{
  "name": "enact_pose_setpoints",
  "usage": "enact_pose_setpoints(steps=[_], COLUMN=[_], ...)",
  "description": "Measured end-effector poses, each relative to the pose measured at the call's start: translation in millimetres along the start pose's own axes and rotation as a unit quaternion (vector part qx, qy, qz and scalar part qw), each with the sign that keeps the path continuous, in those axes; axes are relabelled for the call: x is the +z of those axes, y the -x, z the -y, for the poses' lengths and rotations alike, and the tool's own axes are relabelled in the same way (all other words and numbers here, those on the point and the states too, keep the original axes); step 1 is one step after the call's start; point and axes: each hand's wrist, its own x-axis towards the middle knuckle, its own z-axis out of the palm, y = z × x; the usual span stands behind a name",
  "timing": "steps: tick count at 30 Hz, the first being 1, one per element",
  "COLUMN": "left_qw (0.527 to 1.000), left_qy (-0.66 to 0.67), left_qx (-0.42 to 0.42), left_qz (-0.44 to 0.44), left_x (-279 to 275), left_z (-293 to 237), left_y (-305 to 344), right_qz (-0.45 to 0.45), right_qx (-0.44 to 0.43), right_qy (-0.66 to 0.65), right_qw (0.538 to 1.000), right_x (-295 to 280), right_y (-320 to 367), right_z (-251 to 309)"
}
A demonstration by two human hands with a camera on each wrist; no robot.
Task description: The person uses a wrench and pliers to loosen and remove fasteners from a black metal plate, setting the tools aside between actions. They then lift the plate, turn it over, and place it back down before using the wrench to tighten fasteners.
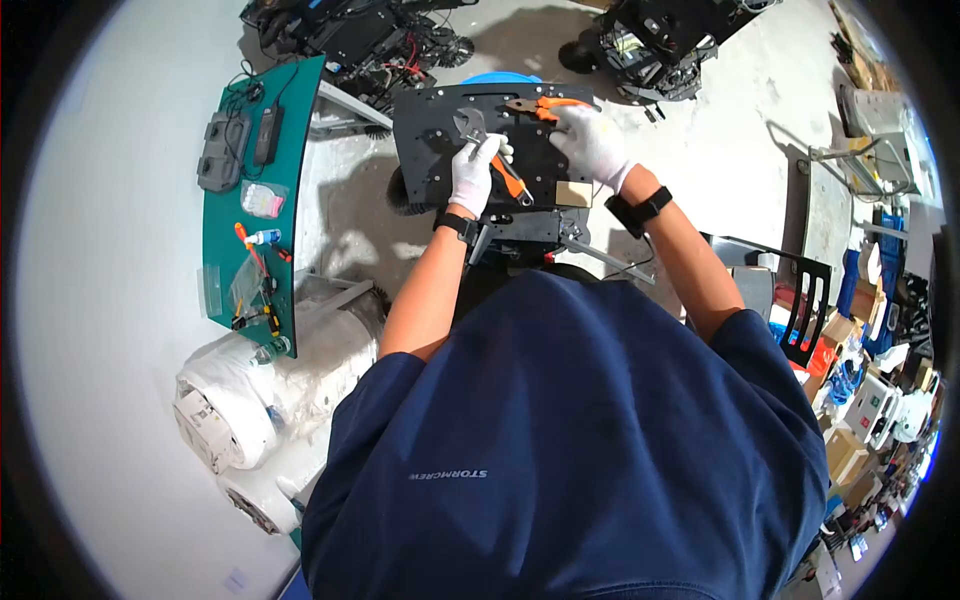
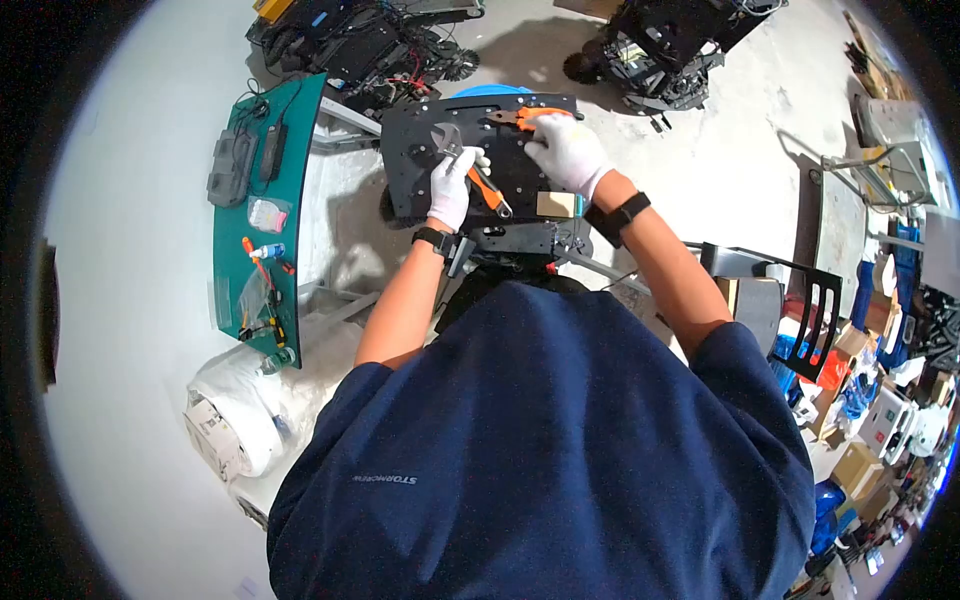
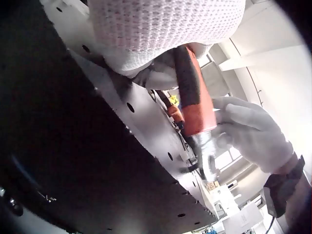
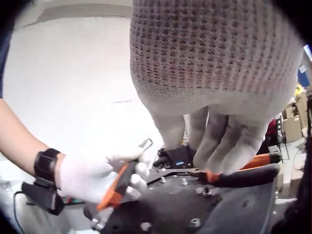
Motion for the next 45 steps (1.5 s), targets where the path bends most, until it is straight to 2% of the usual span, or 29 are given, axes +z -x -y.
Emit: enact_pose_setpoints(steps=[1, 2, 4, 7, 17, 19, 22, 25, 29, 32, 34, 35, 37, 38, 40, 41, 42, 43, 44, 45], left_qw=[1.0, 1.0, 1.0, 1.0, 0.999, 1.0, 0.999, 0.998, 0.997, 0.998, 0.997, 0.996, 0.996, 0.995, 0.996, 0.996, 0.998, 0.999, 0.998, 0.997], left_qy=[0.01, 0.012, 0.014, 0.012, -0.031, -0.029, -0.038, -0.055, -0.069, -0.06, -0.074, -0.087, -0.086, -0.093, -0.091, -0.083, -0.053, -0.047, -0.023, 0.002], left_qx=[-0.018, -0.014, -0.02, -0.022, -0.004, -0.002, 0.008, 0.016, 0.02, 0.015, 0.018, 0.02, 0.019, 0.008, -0.01, -0.015, -0.029, -0.022, -0.046, -0.07], left_qz=[-0.012, -0.005, -0.009, -0.012, -0.004, -0.005, -0.003, -0.002, 0.001, 0.006, 0.007, 0.004, 0.012, 0.016, 0.018, 0.011, 0.003, -0.012, -0.018, -0.024], left_x=[-2.4, -5.7, -6.9, -5.3, 0.5, 1.6, 3.3, 3.2, 3.6, 1.4, 2.0, 1.8, 1.5, 2.3, 3.9, 6.5, 9.2, 8.9, 3.2, -7.1], left_z=[1.9, 1.8, 2.8, 1.2, 1.3, 1.8, 2.6, 2.7, 3.4, 5.1, 6.5, 6.5, 6.5, 5.0, -1.1, -7.3, -13.6, -19.8, -25.8, -33.3], left_y=[-1.8, -3.6, -4.4, -3.5, -0.7, 0.3, 0.0, 0.0, 0.3, -2.2, -2.5, -3.2, -3.9, -4.5, -2.2, 1.2, 5.2, 11.3, 17.1, 23.6], right_qz=[-0.077, -0.08, -0.053, -0.071, -0.073, -0.033, -0.019, -0.007, -0.019, 0.004, 0.015, 0.013, -0.005, -0.025, -0.019, -0.001, -0.056, -0.037, -0.069, -0.043], right_qx=[-0.028, -0.026, 0.036, 0.008, -0.004, 0.017, 0.017, 0.028, 0.028, 0.057, 0.125, 0.125, 0.219, 0.213, 0.309, 0.319, 0.301, 0.243, 0.239, 0.229], right_qy=[0.106, 0.106, 0.139, 0.168, 0.192, 0.198, 0.197, 0.151, 0.165, 0.112, -0.014, -0.013, -0.142, -0.168, -0.321, -0.48, -0.501, -0.538, -0.466, -0.534], right_qw=[0.991, 0.991, 0.988, 0.983, 0.979, 0.979, 0.98, 0.988, 0.986, 0.992, 0.992, 0.992, 0.965, 0.962, 0.895, 0.817, 0.809, 0.807, 0.849, 0.813], right_x=[-0.4, 0.5, 6.2, 18.0, 22.0, 15.5, 11.7, 10.0, 18.4, 21.1, 18.5, 14.4, 6.1, 6.0, 9.9, 9.9, 11.1, 13.7, 6.2, -1.7], right_y=[-3.5, -6.2, -8.7, -7.9, -9.7, -9.4, -8.9, -6.6, -2.5, 2.1, 9.4, 11.5, 21.5, 31.2, 50.8, 63.9, 71.9, 80.7, 87.8, 93.9], right_z=[-11.9, -18.1, -27.7, -39.5, -36.7, -32.1, -29.3, -25.5, -26.5, -32.1, -34.2, -35.3, -38.4, -43.5, -59.0, -69.4, -66.9, -80.7, -76.4, -70.8])
